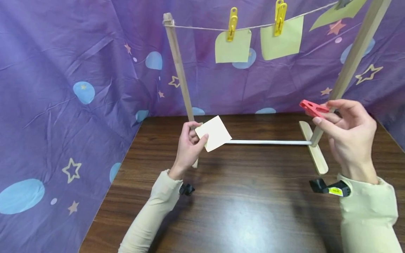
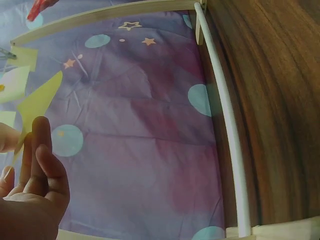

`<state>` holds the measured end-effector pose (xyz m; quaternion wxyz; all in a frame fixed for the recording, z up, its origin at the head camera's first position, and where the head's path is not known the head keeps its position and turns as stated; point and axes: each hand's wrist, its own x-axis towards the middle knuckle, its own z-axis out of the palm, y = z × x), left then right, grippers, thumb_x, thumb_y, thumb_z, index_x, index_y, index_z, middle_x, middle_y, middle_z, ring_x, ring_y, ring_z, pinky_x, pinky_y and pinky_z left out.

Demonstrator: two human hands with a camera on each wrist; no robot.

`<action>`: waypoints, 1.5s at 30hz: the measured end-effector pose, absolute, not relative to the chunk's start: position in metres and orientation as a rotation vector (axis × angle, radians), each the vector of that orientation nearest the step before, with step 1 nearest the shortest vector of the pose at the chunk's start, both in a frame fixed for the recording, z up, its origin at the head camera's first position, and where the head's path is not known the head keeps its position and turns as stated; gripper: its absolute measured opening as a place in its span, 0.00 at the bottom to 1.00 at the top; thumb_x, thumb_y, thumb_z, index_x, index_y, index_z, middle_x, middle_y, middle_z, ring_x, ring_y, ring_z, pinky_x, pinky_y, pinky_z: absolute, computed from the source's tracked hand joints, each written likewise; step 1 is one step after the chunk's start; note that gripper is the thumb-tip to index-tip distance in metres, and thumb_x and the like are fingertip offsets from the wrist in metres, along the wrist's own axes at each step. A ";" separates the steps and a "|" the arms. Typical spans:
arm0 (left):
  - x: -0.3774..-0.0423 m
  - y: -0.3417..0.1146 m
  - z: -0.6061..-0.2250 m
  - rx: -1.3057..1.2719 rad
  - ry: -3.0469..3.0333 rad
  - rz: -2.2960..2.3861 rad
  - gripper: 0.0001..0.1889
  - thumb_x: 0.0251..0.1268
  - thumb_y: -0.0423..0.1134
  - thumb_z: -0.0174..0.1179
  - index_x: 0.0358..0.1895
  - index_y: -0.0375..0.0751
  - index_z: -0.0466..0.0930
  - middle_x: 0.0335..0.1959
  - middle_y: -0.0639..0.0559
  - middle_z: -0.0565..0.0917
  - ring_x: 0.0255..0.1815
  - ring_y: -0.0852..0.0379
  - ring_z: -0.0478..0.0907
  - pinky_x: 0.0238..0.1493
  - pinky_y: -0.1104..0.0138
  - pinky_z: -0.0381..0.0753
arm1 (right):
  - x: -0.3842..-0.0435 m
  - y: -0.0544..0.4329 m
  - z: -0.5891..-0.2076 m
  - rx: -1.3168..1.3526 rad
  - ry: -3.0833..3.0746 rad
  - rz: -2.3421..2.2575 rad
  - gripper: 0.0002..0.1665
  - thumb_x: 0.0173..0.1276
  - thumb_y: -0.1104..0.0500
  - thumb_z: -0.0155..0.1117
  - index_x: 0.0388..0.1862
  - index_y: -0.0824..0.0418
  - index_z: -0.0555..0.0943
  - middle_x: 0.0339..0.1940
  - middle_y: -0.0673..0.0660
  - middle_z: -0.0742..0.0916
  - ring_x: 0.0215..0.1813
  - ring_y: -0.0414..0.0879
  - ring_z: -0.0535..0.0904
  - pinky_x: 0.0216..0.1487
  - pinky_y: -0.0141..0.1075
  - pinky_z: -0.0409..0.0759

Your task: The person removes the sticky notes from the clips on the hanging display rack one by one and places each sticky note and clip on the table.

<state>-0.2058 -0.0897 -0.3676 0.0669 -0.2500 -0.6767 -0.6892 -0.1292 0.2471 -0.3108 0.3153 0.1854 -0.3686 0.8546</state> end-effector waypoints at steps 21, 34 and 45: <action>-0.201 -0.073 -0.374 -0.591 -2.271 -2.070 0.19 0.60 0.20 0.55 0.56 0.24 0.71 0.44 0.25 0.81 0.31 0.60 0.81 0.30 0.72 0.79 | -0.140 0.267 -0.376 0.235 -1.302 2.166 0.23 0.49 0.90 0.58 0.48 0.84 0.76 0.34 0.62 0.89 0.35 0.46 0.85 0.34 0.28 0.83; -0.217 -0.071 -0.406 -0.481 -2.247 -2.103 0.18 0.60 0.21 0.56 0.55 0.26 0.74 0.42 0.30 0.81 0.18 0.66 0.68 0.22 0.75 0.70 | -0.144 0.274 -0.390 0.113 -1.385 2.070 0.22 0.48 0.88 0.61 0.46 0.84 0.77 0.34 0.60 0.89 0.33 0.45 0.85 0.31 0.25 0.80; -0.228 -0.072 -0.430 -0.719 -2.487 -1.631 0.16 0.59 0.26 0.59 0.51 0.35 0.78 0.12 0.54 0.63 0.11 0.70 0.56 0.15 0.75 0.57 | -0.143 0.279 -0.400 0.105 -1.649 1.936 0.22 0.50 0.85 0.63 0.48 0.79 0.78 0.35 0.52 0.90 0.37 0.38 0.85 0.36 0.21 0.80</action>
